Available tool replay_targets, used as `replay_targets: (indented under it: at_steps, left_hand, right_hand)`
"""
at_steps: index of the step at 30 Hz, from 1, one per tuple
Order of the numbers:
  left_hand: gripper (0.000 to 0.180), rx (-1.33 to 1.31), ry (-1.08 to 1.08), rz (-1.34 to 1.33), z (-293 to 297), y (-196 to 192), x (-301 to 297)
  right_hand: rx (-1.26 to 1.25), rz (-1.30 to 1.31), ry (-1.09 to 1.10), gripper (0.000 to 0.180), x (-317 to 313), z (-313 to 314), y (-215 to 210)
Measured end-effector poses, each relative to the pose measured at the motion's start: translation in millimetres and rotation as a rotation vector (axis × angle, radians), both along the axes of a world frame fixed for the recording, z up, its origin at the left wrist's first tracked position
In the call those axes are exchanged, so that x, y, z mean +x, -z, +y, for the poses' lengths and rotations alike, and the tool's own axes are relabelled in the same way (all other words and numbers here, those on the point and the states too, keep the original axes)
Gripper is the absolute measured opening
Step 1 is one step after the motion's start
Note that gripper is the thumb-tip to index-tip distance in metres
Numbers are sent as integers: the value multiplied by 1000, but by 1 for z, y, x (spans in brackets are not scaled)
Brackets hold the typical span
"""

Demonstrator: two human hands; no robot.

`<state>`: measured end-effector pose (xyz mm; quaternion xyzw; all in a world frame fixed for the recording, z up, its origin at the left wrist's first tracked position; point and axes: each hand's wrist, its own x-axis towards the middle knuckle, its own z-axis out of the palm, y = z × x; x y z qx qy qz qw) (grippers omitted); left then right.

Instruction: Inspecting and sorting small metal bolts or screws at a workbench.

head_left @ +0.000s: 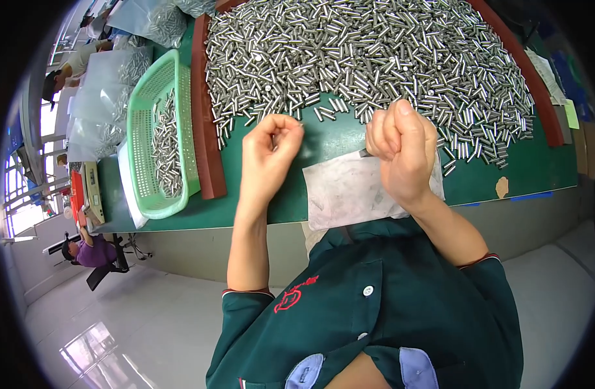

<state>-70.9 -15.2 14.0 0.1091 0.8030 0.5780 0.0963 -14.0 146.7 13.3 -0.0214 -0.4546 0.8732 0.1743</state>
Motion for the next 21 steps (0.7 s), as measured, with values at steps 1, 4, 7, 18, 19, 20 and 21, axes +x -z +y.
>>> replay_targets:
  at_steps: [1,4,7,18,19,20,21]
  left_hand:
    - [5,486,54,-411,-7,-4,-1]
    - [14,921,115,-581,-10,-3,-7]
    - [14,966,71,-631,-7,-8,-7]
    - [11,-606,233,661,10,2,-13]
    - [10,-667,284,679,8,0,-13]
    - [8,-728,334,695,7,0,-13]
    - [8,-728,334,693,7,0,-13]
  right_hand:
    - [-12,-3,-8,38,1,-1,1]
    - [-12,-1,-5,38,0,-2,-1]
    - [-21,-6,-5,38,1,-3,-2]
    - [-89,-15,-11,36,0,-2,-3]
    - [-94,-24,-11,36,0,-2,-3]
    - [-94,-27,-12,36,1,-2,-3]
    - [-85,-24,-12,36,0,-1,-4]
